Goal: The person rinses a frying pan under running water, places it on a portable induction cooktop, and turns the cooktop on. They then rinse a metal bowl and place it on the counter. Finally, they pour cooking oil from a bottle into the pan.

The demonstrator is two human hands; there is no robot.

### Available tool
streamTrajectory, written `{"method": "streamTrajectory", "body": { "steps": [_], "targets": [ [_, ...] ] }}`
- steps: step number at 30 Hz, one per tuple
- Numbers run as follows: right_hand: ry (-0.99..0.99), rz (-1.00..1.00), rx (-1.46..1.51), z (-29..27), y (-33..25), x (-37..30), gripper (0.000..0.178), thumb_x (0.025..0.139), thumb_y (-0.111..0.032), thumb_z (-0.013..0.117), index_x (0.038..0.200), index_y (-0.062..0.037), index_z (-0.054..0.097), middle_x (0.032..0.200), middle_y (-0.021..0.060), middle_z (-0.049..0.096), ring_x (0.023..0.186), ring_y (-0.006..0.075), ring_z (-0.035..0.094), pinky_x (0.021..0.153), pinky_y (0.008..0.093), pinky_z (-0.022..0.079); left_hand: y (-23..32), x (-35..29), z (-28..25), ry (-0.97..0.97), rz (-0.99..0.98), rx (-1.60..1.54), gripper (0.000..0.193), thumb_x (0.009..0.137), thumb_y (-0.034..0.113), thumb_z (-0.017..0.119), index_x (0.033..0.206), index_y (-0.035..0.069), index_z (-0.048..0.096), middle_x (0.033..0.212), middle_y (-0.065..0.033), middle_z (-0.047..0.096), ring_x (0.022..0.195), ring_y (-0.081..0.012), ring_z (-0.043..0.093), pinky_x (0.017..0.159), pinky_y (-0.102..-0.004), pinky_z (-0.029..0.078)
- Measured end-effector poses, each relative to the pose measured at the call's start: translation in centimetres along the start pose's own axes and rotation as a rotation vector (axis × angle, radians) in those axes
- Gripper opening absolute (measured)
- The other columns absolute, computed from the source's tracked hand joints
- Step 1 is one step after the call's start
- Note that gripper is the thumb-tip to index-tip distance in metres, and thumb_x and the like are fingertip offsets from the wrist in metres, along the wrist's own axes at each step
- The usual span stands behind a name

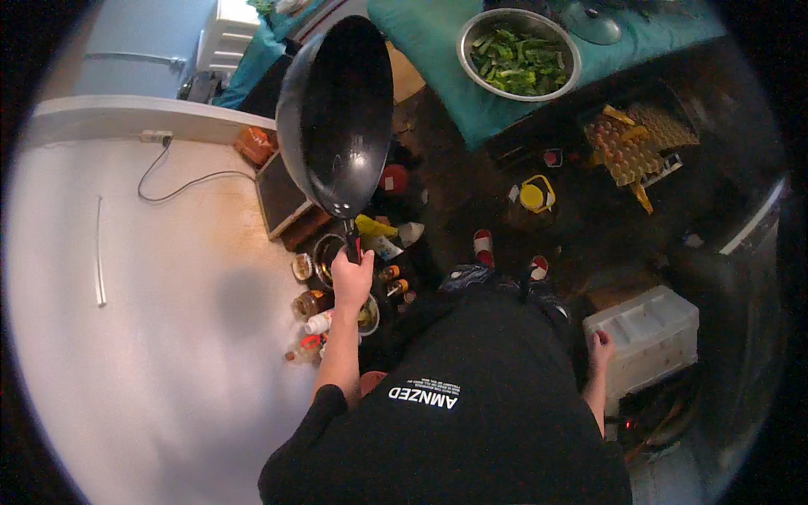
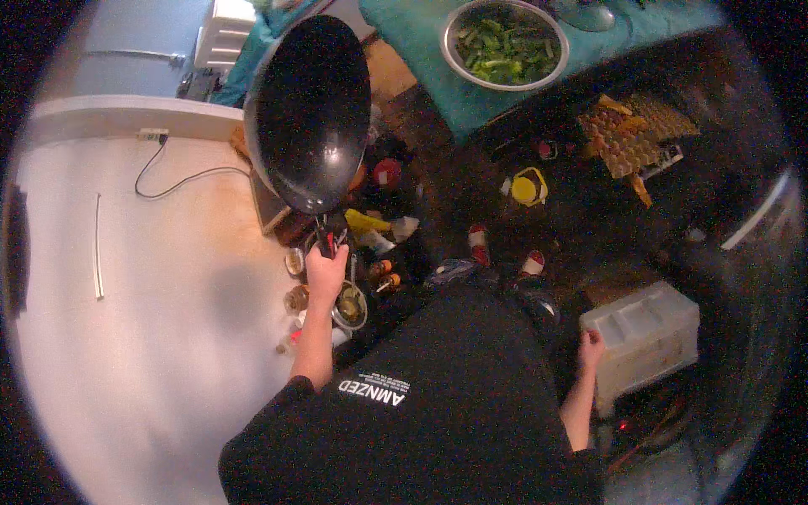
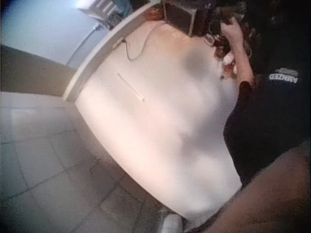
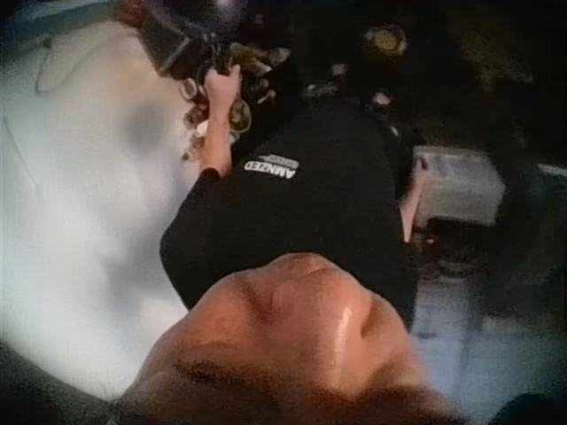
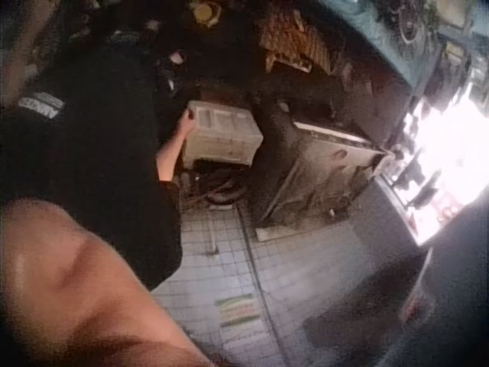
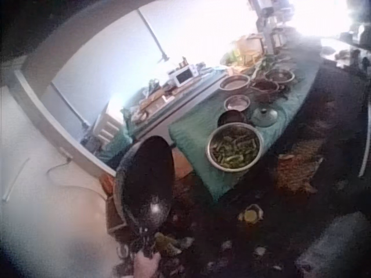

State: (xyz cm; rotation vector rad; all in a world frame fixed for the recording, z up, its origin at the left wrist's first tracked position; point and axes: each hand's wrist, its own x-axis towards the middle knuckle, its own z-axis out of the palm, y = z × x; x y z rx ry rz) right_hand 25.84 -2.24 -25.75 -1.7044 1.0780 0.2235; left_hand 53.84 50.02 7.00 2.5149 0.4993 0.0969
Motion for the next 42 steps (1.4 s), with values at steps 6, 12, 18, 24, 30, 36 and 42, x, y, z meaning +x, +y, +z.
{"method": "streamTrajectory", "body": {
  "steps": [6,12,18,24,30,36,42],
  "targets": [
    [0.012,-0.074,0.071,-1.0,-1.0,2.8,0.02,0.089,-0.012,0.066,0.103,0.0021,0.066,0.093,0.0077,0.066,0.085,0.0167,0.06,0.079,0.0308,0.049,-0.1,-1.8,-0.2,-0.017,-0.187,-0.276,0.019,0.085,0.008,0.07,0.078,0.004,0.052,0.063,-0.0012,0.052,0.055,-0.0119,0.047,0.053,-0.0301,0.04],
    [-0.032,-0.044,0.026,-1.7,-1.2,5.5,0.018,0.09,-0.009,0.065,0.106,-0.0004,0.065,0.09,0.0033,0.064,0.081,0.0124,0.058,0.072,0.0276,0.047,2.0,-4.1,-1.5,-0.069,-0.38,-0.563,0.025,0.088,0.006,0.066,0.073,0.01,0.047,0.055,0.0046,0.044,0.04,-0.0057,0.041,0.039,-0.0238,0.03],
    [-0.145,0.035,0.103,-1.0,-1.9,6.5,0.018,0.091,-0.008,0.064,0.107,-0.0006,0.063,0.094,0.0034,0.064,0.085,0.0113,0.057,0.076,0.0262,0.046,2.4,-5.7,-2.3,-0.071,-0.373,-0.568,0.025,0.087,0.005,0.068,0.073,0.01,0.047,0.055,0.0041,0.045,0.039,-0.0058,0.041,0.038,-0.0233,0.031],
    [-0.145,-0.057,-0.148,0.4,-4.9,6.8,0.018,0.09,-0.008,0.064,0.106,0.0001,0.063,0.096,0.0052,0.066,0.089,0.0143,0.06,0.082,0.0284,0.047,-0.9,-5.0,-3.4,-0.069,-0.265,-0.21,0.018,0.085,0.011,0.071,0.081,0.002,0.055,0.066,-0.0043,0.058,0.059,-0.0148,0.057,0.059,-0.0313,0.047],
    [-0.12,-0.122,-0.074,2.8,-7.6,6.5,0.015,0.09,-0.008,0.065,0.103,-0.0014,0.064,0.09,0.0033,0.065,0.083,0.0128,0.059,0.076,0.0271,0.047,-3.1,-1.1,-3.3,0.021,-0.157,-0.156,0.022,0.085,0.014,0.069,0.096,-0.004,0.062,0.079,-0.0117,0.066,0.07,-0.02,0.062,0.071,-0.0337,0.05],
    [-0.107,-0.135,-0.184,8.9,-13.0,4.2,0.018,0.087,-0.01,0.068,0.103,-0.0014,0.067,0.09,0.0043,0.067,0.08,0.0129,0.06,0.073,0.0278,0.049,-6.0,6.9,-2.3,0.174,0.005,-0.09,0.02,0.087,0.012,0.067,0.097,-0.004,0.062,0.078,-0.0218,0.068,0.075,-0.0414,0.066,0.067,-0.0445,0.053],
    [-0.262,-0.136,-0.161,16.5,-24.0,1.3,0.018,0.087,-0.009,0.067,0.103,-0.0001,0.066,0.091,0.0067,0.068,0.083,0.0149,0.062,0.075,0.0295,0.05,-8.6,14.5,-2.2,0.14,0.127,-0.088,0.023,0.084,0.012,0.069,0.1,-0.001,0.06,0.081,-0.0216,0.068,0.078,-0.041,0.066,0.068,-0.0477,0.053]
  ]
}}
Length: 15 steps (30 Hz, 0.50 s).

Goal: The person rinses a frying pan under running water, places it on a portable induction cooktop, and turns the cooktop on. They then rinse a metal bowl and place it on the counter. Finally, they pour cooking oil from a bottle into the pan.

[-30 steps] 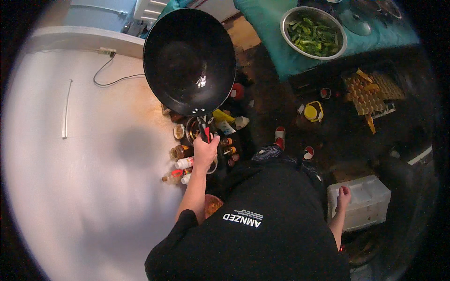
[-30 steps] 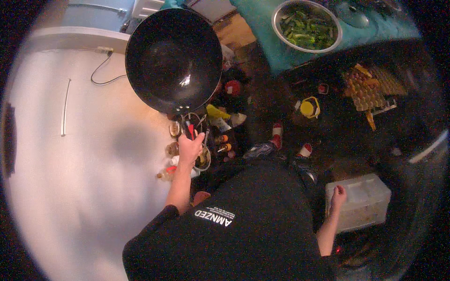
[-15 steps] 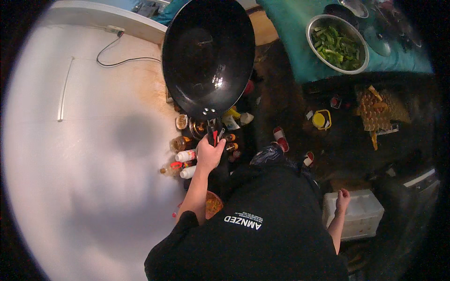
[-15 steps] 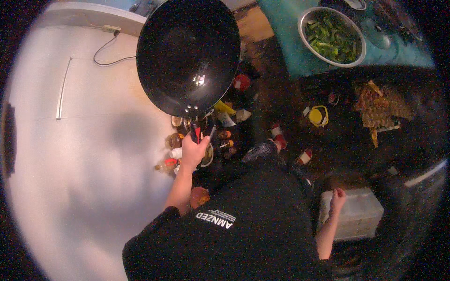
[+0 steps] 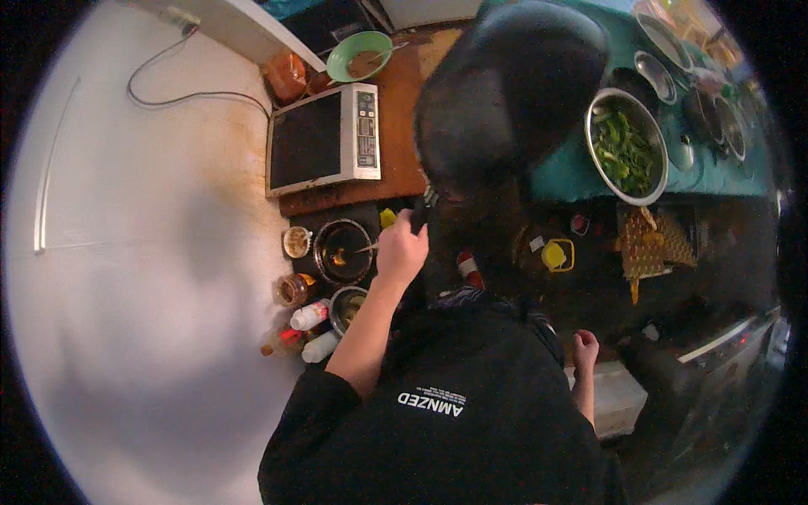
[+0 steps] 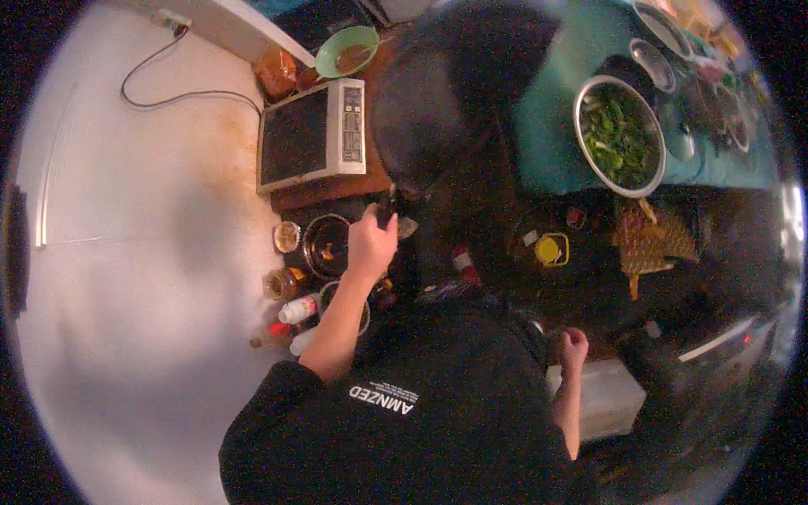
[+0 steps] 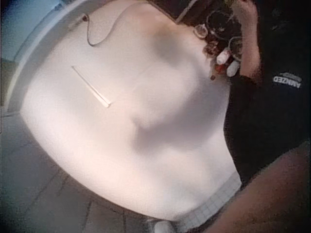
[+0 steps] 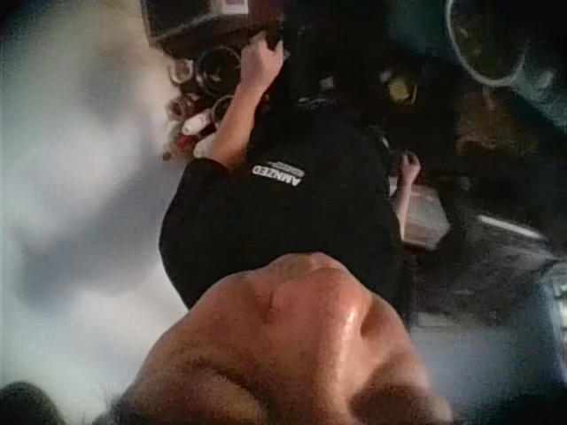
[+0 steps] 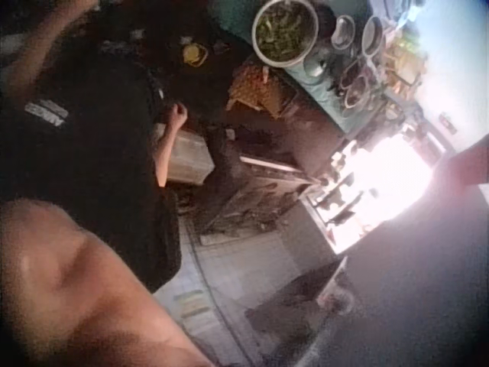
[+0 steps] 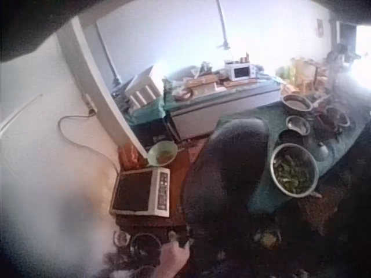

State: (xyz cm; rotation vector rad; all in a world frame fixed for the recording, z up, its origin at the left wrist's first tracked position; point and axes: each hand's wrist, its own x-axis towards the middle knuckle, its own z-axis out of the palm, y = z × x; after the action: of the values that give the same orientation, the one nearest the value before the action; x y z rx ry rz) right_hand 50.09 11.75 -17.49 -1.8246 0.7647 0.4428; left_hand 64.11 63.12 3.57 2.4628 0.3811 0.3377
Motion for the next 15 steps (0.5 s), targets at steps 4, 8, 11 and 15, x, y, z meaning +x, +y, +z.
{"method": "streamTrajectory", "body": {
  "steps": [4,8,11,15],
  "targets": [
    [0.003,-0.293,-0.255,2.9,-7.4,2.4,0.02,0.088,-0.009,0.067,0.105,0.0001,0.066,0.094,0.0078,0.069,0.086,0.0162,0.064,0.078,0.0301,0.051,-0.9,1.9,-0.1,-0.06,-0.01,0.027,0.028,0.084,0.016,0.07,0.103,-0.004,0.063,0.079,-0.0218,0.068,0.074,-0.041,0.066,0.065,-0.0453,0.053],
    [-0.07,-0.37,-0.361,5.8,-14.4,4.8,0.019,0.087,-0.009,0.067,0.104,-0.0004,0.066,0.092,0.0074,0.069,0.088,0.0149,0.064,0.082,0.028,0.05,-2.5,2.9,-0.5,-0.151,-0.07,-0.13,0.029,0.084,0.016,0.069,0.104,-0.004,0.062,0.082,-0.0235,0.068,0.078,-0.0422,0.065,0.068,-0.0471,0.053],
    [-0.193,-0.478,-0.358,8.1,-19.2,6.2,0.017,0.087,-0.007,0.066,0.103,-0.0005,0.065,0.091,0.0074,0.068,0.09,0.0153,0.065,0.083,0.0282,0.05,-4.4,3.1,-0.4,-0.2,-0.172,-0.203,0.03,0.084,0.016,0.07,0.103,-0.005,0.062,0.085,-0.0252,0.067,0.082,-0.0429,0.065,0.07,-0.0472,0.052],
    [-0.309,-0.542,-0.371,12.1,-24.7,8.6,0.019,0.09,-0.007,0.065,0.107,0.0,0.064,0.092,0.006,0.066,0.086,0.0129,0.062,0.079,0.0275,0.049,-7.3,3.8,-0.4,-0.068,-0.188,-0.32,0.027,0.084,0.014,0.069,0.1,-0.006,0.06,0.08,-0.0219,0.067,0.072,-0.0387,0.065,0.064,-0.0437,0.051]
  ]
}}
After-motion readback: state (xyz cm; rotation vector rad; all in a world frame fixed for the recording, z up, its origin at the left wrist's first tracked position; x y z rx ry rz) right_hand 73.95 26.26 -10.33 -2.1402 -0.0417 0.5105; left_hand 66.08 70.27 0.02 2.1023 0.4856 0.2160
